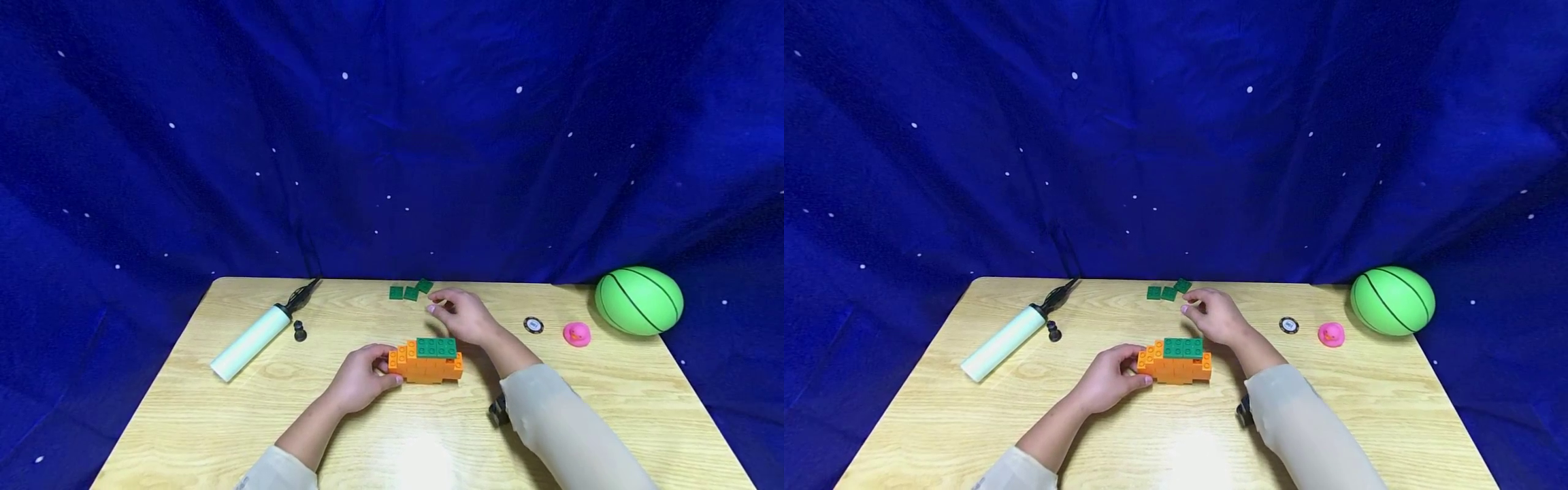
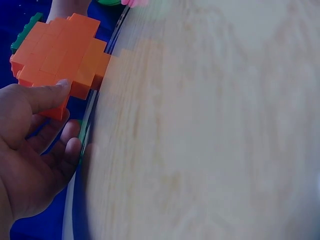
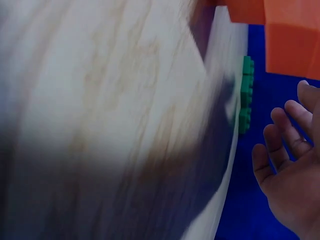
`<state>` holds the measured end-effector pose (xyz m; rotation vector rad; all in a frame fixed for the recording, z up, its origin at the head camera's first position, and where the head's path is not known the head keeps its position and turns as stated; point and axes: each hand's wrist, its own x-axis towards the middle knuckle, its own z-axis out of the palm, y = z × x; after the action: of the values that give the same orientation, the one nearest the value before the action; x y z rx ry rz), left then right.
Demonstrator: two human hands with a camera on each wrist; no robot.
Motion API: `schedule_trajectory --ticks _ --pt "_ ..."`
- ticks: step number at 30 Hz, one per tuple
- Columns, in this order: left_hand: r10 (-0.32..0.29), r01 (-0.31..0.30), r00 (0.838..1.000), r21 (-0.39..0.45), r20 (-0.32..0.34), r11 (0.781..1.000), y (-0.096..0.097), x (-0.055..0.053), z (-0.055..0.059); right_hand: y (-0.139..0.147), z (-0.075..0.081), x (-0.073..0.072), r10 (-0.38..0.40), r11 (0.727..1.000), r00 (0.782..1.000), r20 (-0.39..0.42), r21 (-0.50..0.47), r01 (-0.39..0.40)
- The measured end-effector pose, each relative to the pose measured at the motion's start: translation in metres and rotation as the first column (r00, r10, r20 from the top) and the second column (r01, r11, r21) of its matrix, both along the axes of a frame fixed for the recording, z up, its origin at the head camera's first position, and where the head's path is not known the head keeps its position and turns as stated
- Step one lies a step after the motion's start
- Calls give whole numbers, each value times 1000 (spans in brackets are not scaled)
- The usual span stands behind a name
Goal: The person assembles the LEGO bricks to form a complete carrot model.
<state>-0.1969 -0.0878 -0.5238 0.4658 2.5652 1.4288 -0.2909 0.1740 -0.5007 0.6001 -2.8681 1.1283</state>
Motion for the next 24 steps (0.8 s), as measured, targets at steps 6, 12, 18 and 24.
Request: schedule_trajectory --ticks 6,12,18,24 --pt "-3 3 1000 9 3 1000 0 0 -1 -5 -5 -10 -22 997 999 24 76 20" --pt "4 -4 1000 7 2 1000 -1 1 -1 -9 -10 -20 -40 990 999 20 138 37" --pt "8 -8 1000 6 10 1000 -1 2 -2 -11 -14 -29 -44 981 999 31 189 37" --pt "12 -12 1000 11 14 1000 -1 2 -2 -12 -17 -37 -62 977 994 89 209 42"
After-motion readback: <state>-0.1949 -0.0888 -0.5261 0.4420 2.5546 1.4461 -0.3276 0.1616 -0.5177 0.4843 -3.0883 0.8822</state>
